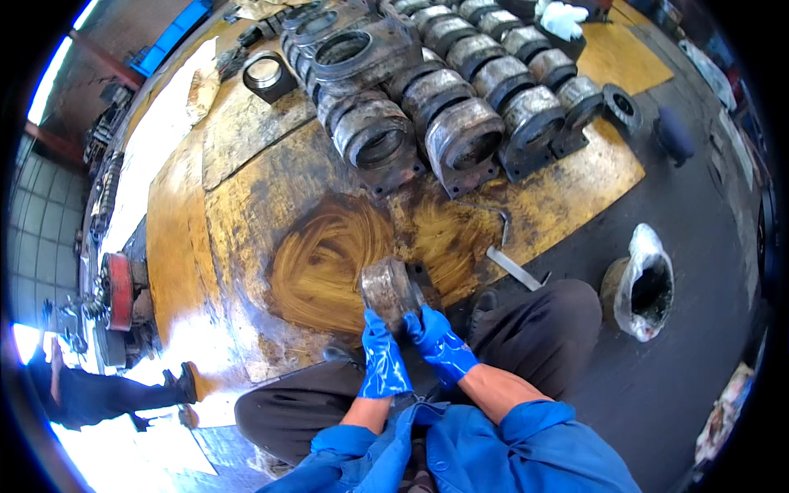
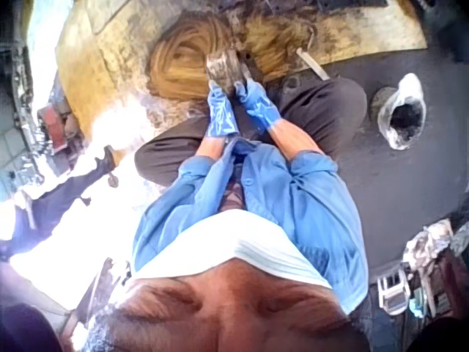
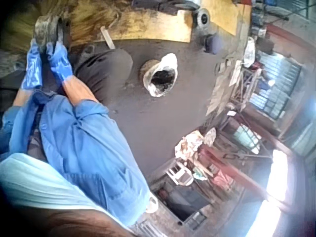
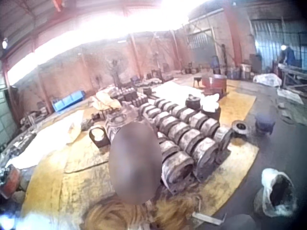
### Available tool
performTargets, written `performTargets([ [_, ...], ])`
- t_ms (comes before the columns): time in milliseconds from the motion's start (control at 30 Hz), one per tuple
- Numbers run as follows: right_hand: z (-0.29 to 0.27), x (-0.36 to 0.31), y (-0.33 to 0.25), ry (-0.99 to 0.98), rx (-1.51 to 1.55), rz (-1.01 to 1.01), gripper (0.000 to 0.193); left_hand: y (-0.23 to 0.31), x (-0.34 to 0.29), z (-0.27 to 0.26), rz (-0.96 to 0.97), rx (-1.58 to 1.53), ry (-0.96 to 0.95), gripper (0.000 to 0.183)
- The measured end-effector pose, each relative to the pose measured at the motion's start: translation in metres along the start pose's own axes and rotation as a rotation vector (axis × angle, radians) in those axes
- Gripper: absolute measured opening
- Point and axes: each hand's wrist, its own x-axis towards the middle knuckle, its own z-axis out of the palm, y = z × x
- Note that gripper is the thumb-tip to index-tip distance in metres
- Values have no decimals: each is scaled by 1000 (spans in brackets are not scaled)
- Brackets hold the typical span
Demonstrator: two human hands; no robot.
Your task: The person cleans various cylindrical metal components by hand using a cloth and a dark industrial lubricant, wiping both the internal and external surfaces before cleaning the floor surface.
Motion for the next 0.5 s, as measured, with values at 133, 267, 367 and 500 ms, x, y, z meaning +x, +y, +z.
performTargets([
  [133, -4, 1, -22, 39, -74, -15, 60, 26, -25, 16, -102, -174, 35, 72],
  [267, -18, 51, -96, 37, -79, 155, 67, 80, 31, 16, -103, -57, -396, 72],
  [367, -55, 119, -143, -200, 46, 152, 64, 134, 76, 55, -105, 338, -40, 73],
  [500, -99, 161, -145, -251, 170, -20, 63, 182, 135, 72, -457, -29, 55, 78],
])
